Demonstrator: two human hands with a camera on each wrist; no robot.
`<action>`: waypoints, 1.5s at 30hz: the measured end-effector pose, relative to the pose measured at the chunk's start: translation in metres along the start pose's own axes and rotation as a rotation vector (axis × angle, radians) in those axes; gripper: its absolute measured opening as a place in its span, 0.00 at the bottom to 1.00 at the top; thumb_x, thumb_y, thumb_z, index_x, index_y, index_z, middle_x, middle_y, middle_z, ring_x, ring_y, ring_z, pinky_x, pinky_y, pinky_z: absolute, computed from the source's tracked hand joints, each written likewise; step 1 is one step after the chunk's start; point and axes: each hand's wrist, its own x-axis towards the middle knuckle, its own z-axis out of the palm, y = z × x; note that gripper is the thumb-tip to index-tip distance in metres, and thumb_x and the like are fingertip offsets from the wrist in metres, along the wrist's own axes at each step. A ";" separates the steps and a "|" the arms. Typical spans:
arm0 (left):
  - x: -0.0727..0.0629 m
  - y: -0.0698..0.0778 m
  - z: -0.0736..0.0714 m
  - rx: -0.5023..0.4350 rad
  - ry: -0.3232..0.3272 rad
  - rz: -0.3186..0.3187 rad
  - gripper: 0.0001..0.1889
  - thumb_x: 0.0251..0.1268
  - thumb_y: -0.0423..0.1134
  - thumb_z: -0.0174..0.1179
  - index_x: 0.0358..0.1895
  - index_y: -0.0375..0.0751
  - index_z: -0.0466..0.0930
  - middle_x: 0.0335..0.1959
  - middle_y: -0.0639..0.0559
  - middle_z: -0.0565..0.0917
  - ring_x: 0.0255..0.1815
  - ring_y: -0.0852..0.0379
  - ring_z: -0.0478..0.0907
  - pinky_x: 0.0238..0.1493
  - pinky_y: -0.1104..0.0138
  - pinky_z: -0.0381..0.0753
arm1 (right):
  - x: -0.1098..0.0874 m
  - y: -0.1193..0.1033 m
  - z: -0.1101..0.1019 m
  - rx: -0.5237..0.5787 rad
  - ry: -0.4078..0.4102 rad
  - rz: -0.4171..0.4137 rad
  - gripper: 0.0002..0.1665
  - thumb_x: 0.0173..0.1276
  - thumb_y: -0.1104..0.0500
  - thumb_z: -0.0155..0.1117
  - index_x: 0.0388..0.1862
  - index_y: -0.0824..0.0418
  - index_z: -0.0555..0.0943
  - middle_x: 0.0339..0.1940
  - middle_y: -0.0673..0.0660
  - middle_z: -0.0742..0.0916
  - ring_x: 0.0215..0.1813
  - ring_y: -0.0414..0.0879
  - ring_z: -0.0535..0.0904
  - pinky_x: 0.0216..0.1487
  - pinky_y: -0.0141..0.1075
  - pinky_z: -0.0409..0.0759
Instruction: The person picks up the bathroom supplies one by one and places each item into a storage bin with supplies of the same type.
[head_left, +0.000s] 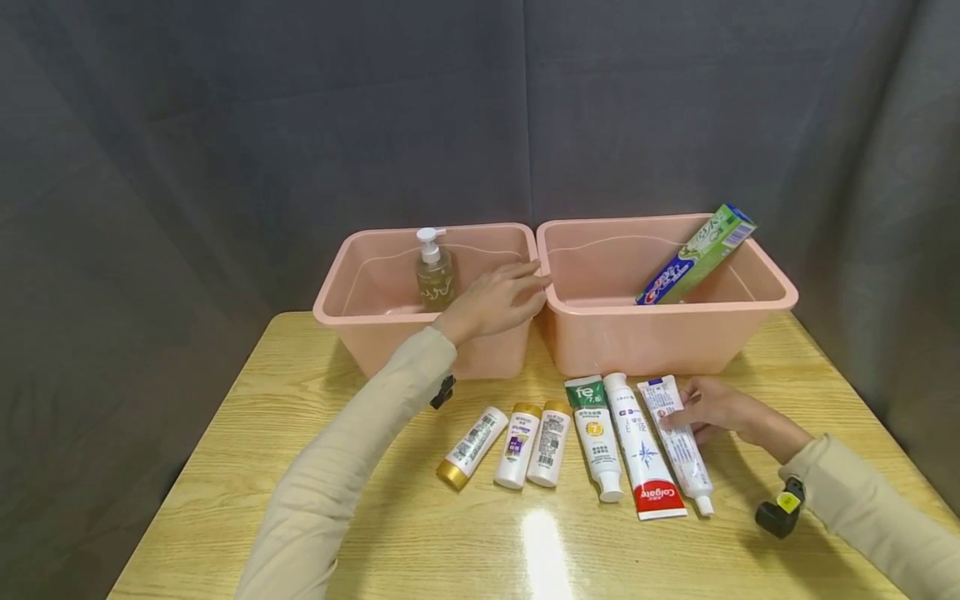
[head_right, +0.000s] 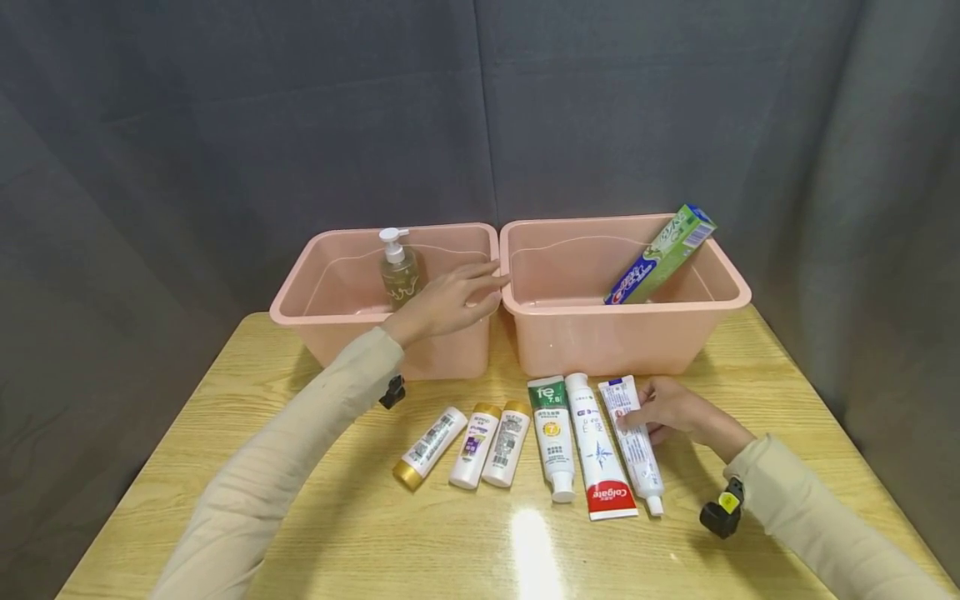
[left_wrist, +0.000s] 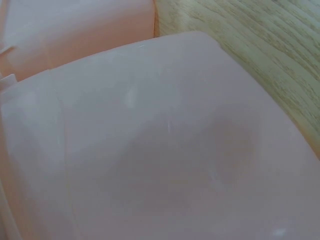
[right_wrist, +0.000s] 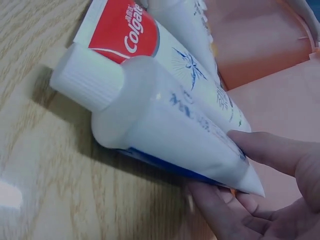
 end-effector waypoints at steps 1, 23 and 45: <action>0.000 0.000 0.000 0.002 -0.002 -0.002 0.25 0.79 0.54 0.40 0.73 0.54 0.69 0.77 0.49 0.61 0.77 0.48 0.55 0.75 0.55 0.53 | -0.001 0.000 -0.001 -0.004 0.002 0.000 0.21 0.60 0.62 0.74 0.38 0.69 0.70 0.33 0.58 0.83 0.33 0.47 0.83 0.34 0.42 0.86; -0.001 0.000 0.001 -0.009 -0.002 -0.002 0.25 0.79 0.53 0.40 0.73 0.53 0.69 0.77 0.49 0.61 0.77 0.49 0.54 0.76 0.55 0.52 | -0.006 -0.001 -0.009 0.065 -0.079 -0.059 0.28 0.62 0.63 0.72 0.52 0.74 0.68 0.39 0.59 0.81 0.38 0.49 0.82 0.38 0.44 0.85; 0.000 -0.001 0.000 -0.019 -0.033 -0.025 0.27 0.79 0.56 0.37 0.75 0.55 0.65 0.78 0.50 0.58 0.77 0.49 0.54 0.74 0.51 0.56 | -0.013 -0.012 -0.022 0.006 -0.121 -0.135 0.30 0.64 0.62 0.70 0.58 0.78 0.70 0.43 0.61 0.80 0.43 0.50 0.80 0.44 0.46 0.84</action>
